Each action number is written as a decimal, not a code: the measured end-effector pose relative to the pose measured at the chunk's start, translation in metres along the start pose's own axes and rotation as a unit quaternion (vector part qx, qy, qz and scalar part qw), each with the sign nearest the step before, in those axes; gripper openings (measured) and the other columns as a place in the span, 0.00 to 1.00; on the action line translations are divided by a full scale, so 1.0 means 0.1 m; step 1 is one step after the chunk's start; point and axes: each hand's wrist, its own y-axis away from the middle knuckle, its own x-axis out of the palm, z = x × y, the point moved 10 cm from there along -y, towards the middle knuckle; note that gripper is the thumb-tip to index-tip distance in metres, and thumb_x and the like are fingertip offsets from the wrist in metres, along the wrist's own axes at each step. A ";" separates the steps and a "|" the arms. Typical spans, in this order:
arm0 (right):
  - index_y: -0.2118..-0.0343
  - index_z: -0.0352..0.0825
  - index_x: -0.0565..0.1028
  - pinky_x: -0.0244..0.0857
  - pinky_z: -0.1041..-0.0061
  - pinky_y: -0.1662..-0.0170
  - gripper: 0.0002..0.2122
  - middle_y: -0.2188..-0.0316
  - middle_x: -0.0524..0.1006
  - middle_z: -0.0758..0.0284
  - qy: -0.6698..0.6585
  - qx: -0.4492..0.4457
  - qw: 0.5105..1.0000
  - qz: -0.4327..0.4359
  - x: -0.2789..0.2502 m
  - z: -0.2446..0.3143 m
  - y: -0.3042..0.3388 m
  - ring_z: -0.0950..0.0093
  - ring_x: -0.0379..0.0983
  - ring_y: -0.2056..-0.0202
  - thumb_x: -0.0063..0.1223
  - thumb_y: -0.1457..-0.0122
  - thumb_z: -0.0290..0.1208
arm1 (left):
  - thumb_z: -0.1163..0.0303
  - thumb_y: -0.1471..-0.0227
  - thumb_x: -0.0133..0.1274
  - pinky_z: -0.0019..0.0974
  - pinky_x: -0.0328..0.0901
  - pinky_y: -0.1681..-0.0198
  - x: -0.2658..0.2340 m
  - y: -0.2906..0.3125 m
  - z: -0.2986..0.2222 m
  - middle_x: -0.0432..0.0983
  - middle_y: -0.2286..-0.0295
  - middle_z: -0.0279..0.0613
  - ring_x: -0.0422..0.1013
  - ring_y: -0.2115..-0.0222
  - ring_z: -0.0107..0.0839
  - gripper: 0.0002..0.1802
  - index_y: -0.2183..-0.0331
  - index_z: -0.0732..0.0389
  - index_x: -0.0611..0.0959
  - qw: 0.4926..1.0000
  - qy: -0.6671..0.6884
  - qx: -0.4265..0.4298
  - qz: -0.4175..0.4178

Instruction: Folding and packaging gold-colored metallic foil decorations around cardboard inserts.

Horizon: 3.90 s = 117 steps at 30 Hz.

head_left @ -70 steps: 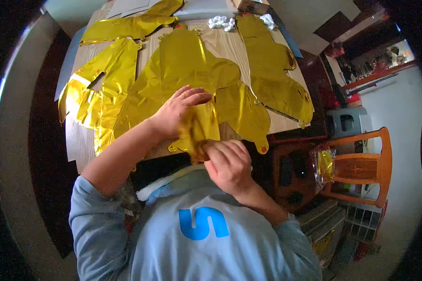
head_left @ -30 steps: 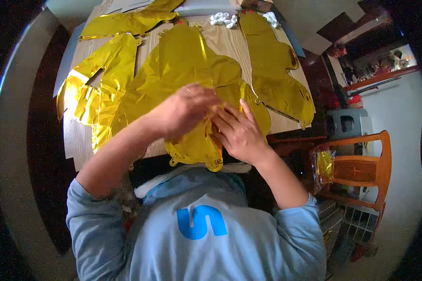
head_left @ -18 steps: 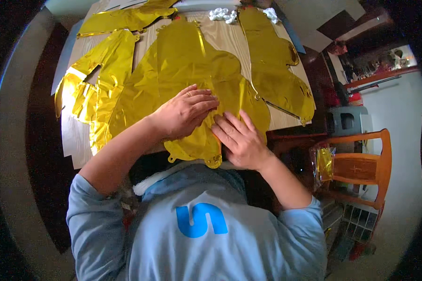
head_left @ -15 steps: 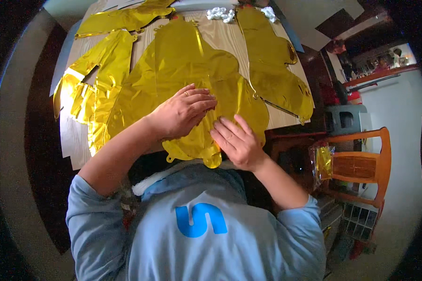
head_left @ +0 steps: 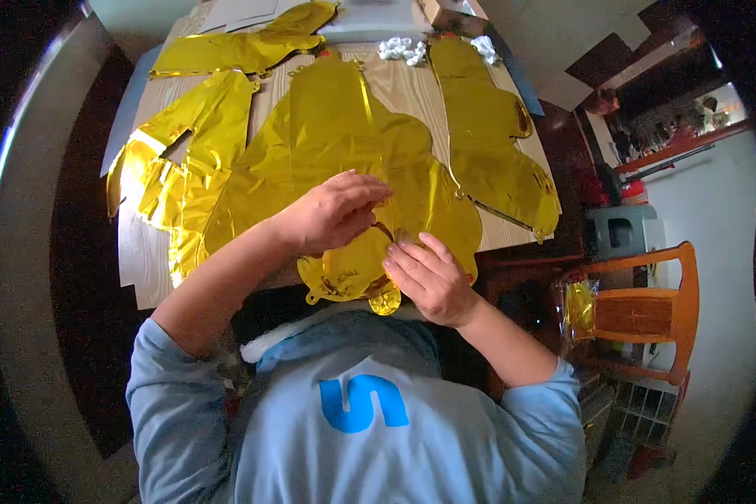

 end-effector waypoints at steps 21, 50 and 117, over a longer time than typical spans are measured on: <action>0.66 0.32 0.76 0.69 0.65 0.56 0.19 0.61 0.79 0.57 -0.032 0.458 0.862 0.215 0.46 -2.41 -0.82 0.61 0.76 0.59 0.64 0.51 0.44 | 0.69 0.48 0.57 0.52 0.62 0.44 -0.27 -0.03 0.40 0.75 0.54 0.48 0.68 0.48 0.50 0.15 0.57 0.59 0.81 0.978 -0.188 -0.034 -0.077; 0.70 0.31 0.81 0.71 0.58 0.63 0.16 0.71 0.80 0.51 -0.065 0.451 0.890 -0.033 0.42 -1.96 -0.86 0.53 0.78 0.68 0.63 0.50 0.43 | 0.75 0.52 0.54 0.49 0.63 0.45 -0.75 0.55 0.65 0.73 0.56 0.52 0.68 0.51 0.53 0.16 0.59 0.66 0.78 0.950 -0.195 -0.176 -0.171; 0.34 0.41 0.58 0.38 0.59 0.30 0.31 0.31 0.54 0.65 -0.005 0.085 0.982 0.171 0.83 -1.74 -1.07 0.62 0.46 0.31 0.44 0.36 0.52 | 0.62 0.49 0.56 0.51 0.54 0.37 -0.49 0.18 0.60 0.70 0.49 0.54 0.63 0.44 0.51 0.26 0.50 0.64 0.75 0.966 -0.209 -0.123 -0.092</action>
